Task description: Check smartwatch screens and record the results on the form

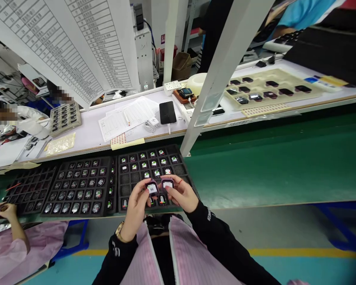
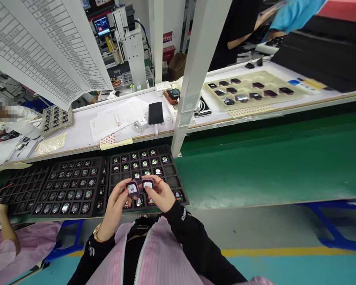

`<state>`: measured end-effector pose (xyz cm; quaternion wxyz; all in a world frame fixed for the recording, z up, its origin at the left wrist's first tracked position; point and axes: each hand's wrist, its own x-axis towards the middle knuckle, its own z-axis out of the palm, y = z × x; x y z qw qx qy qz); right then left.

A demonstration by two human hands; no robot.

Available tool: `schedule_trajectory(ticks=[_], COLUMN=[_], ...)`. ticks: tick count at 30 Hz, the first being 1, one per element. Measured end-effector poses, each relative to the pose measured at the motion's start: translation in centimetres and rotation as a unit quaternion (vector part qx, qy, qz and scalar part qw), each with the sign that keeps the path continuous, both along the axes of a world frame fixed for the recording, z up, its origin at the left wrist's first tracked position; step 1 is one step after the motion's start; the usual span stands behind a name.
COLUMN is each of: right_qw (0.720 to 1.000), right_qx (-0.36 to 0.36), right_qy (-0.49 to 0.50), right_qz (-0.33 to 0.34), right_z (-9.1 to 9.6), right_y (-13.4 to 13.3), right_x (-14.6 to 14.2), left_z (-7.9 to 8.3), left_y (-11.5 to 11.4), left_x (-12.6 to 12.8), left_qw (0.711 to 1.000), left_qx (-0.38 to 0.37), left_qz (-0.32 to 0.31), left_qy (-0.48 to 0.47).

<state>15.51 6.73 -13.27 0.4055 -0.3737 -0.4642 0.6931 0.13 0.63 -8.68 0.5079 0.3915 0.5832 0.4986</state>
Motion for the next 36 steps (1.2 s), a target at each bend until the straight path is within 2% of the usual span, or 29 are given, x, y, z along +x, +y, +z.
schedule_trajectory(ticks=[7, 13, 18, 22, 28, 32, 34, 36], right_qw=[1.000, 0.999, 0.997, 0.998, 0.996, 0.994, 0.995, 0.985], right_qx=[-0.017, -0.039, -0.064, -0.045, -0.023, -0.005, 0.060, 0.169], right_qy=[-0.022, -0.004, 0.003, 0.000, 0.039, 0.064, 0.043, 0.008], right_qz=[0.000, 0.027, 0.039, 0.047, 0.072, 0.089, 0.068, 0.041], right_z=[0.5, 1.5, 1.3, 1.1, 1.9, 3.9, 6.0, 8.9], right_y=[-0.1, -0.3, -0.6, -0.7, -1.0, -1.3, -1.7, -2.4], right_x=[0.0, 0.6, 0.8, 1.0, 2.1, 3.2, 3.8, 4.3], left_z=[0.0, -0.5, -0.4, -0.2, -0.2, 0.2, 0.7, 1.6], left_y=[-0.3, 0.3, 0.1, 0.4, 1.1, 1.4, 1.6, 1.7], left_x=[0.1, 0.2, 0.1, 0.2, 0.8, 0.7, 0.7, 0.6], left_qw=[1.000, 1.000, 1.000, 1.000, 0.999, 0.999, 0.999, 0.999], left_qx=[-0.003, -0.009, 0.000, 0.008, 0.036, 0.033, 0.032, 0.040], left_qz=[-0.016, 0.017, 0.004, -0.005, 0.022, -0.004, -0.017, -0.022], left_qy=[0.007, 0.022, 0.019, 0.006, 0.016, 0.014, 0.016, 0.014])
